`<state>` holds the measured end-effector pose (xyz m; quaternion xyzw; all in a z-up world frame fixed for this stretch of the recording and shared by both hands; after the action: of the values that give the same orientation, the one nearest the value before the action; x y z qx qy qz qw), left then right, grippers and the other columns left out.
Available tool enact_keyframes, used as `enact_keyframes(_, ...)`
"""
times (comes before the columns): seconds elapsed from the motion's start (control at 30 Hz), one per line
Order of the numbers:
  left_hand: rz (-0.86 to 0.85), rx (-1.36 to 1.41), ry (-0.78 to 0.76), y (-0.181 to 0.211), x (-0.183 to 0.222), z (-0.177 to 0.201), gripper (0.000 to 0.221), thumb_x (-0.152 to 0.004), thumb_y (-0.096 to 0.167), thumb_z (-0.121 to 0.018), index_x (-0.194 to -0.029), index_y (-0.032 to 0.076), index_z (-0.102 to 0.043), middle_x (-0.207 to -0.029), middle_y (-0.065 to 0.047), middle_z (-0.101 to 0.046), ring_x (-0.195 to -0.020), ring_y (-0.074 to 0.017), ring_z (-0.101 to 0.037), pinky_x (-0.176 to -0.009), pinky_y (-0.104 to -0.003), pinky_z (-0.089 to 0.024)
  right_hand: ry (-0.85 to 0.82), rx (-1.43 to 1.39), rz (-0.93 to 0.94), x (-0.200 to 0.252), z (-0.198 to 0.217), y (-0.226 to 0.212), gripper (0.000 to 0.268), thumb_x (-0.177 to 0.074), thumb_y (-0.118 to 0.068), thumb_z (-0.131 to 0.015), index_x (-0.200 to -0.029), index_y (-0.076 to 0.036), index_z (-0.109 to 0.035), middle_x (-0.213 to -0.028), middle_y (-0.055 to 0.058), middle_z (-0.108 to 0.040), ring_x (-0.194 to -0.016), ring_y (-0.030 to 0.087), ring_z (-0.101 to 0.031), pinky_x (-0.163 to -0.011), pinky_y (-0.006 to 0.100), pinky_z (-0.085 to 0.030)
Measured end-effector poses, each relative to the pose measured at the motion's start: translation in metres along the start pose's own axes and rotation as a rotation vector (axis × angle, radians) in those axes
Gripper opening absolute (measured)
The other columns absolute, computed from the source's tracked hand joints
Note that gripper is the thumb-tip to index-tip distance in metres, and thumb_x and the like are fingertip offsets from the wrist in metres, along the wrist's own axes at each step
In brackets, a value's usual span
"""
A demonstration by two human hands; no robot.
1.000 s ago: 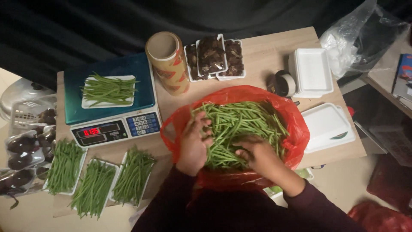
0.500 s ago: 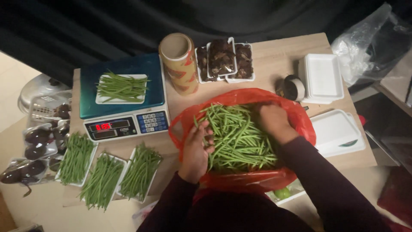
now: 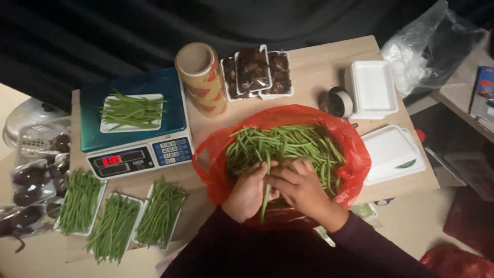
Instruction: Weighing and portioning green beans using a digital scale
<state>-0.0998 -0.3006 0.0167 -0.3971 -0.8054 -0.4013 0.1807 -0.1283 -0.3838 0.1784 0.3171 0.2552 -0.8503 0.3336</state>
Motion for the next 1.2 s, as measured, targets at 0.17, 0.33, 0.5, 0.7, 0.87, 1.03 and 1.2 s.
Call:
enact_keyframes(0.17, 0.064, 0.076, 0.129, -0.019, -0.008, 0.033, 0.033, -0.106, 0.049, -0.050, -0.125, 0.022, -0.051, -0.102, -0.009, -0.059, -0.068, -0.0223, -0.064, -0.052, -0.026, -0.053, 0.025, 0.050, -0.517, 0.067, 0.017, 0.097, 0.011, -0.088, -0.012, -0.070, -0.092, -0.002, -0.072, -0.085, 0.024, -0.068, -0.079, 0.050, -0.064, -0.072, 0.056, -0.052)
enact_keyframes(0.33, -0.038, 0.069, 0.073, 0.006, 0.010, 0.006, 0.024, -0.110, 0.038, -0.043, -0.120, 0.016, -0.046, -0.085, 0.000, -0.050, -0.057, -0.0067, -0.048, -0.045, -0.015, -0.037, -0.595, 0.496, -1.032, 0.101, 0.014, 0.188, 0.038, -0.093, -0.045, -0.066, -0.101, -0.010, -0.076, -0.088, 0.019, -0.074, -0.086, 0.043, -0.075, -0.071, 0.053, -0.058)
enact_keyframes(0.5, -0.111, 0.013, -0.011, 0.013, 0.006, -0.007, 0.034, -0.108, 0.031, -0.051, -0.133, 0.008, -0.053, -0.092, -0.003, -0.052, -0.065, -0.0102, -0.050, -0.049, -0.018, -0.041, -0.498, 0.566, -0.924, 0.087, 0.024, 0.193, 0.041, -0.094, -0.045, -0.063, -0.096, -0.005, -0.071, -0.078, 0.020, -0.071, -0.075, 0.043, -0.075, -0.067, 0.055, -0.059)
enact_keyframes(0.7, -0.291, -0.067, -0.096, 0.041, -0.001, -0.027, 0.032, -0.109, 0.029, -0.054, -0.130, 0.005, -0.057, -0.109, -0.018, -0.070, -0.085, -0.0255, -0.076, -0.067, -0.028, -0.061, -0.049, -0.221, -0.854, -0.013, 0.091, 0.144, 0.008, -0.092, -0.015, -0.082, -0.098, -0.011, -0.080, -0.073, 0.008, -0.068, -0.057, 0.019, -0.066, -0.061, 0.032, -0.053)
enact_keyframes(0.87, -0.317, -0.297, -0.078, 0.072, 0.022, -0.081, 0.033, -0.112, 0.031, -0.042, -0.134, 0.010, -0.054, -0.131, -0.020, -0.068, -0.105, -0.0350, -0.073, -0.087, -0.048, -0.060, -0.033, -1.111, -1.144, -0.032, 0.040, 0.121, 0.005, -0.089, 0.005, -0.068, -0.090, 0.009, -0.071, -0.068, 0.014, -0.068, -0.043, 0.016, -0.063, -0.039, 0.031, -0.058)
enact_keyframes(1.03, -0.391, -0.307, -0.025, 0.066, 0.014, -0.085, 0.033, -0.110, 0.022, -0.046, -0.136, 0.002, -0.052, -0.125, -0.024, -0.066, -0.096, -0.0413, -0.073, -0.080, -0.049, -0.062, -0.032, -1.072, -1.163, -0.014, 0.009, 0.131, 0.010, -0.086, 0.002, -0.072, -0.093, 0.009, -0.073, -0.065, 0.017, -0.067, -0.039, 0.019, -0.064, -0.037, 0.033, -0.057)
enact_keyframes(1.2, -0.508, -0.522, 0.035, 0.065, 0.006, -0.077, 0.029, -0.110, 0.029, -0.048, -0.110, 0.004, -0.062, -0.085, -0.012, -0.068, -0.065, -0.0140, -0.065, -0.050, -0.023, -0.054, 0.054, -0.941, -1.146, -0.019, 0.009, 0.128, 0.028, -0.082, 0.009, -0.073, -0.109, 0.014, -0.071, -0.070, 0.015, -0.063, -0.043, 0.019, -0.065, -0.037, 0.032, -0.058)
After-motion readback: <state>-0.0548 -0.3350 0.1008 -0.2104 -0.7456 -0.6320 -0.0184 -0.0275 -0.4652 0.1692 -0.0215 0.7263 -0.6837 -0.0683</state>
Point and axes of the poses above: each hand's wrist, its own x-axis away from the middle knuckle, its own z-axis out of the back of the hand, y = z × x, the point moved 9 cm from there along -x, towards the middle knuckle
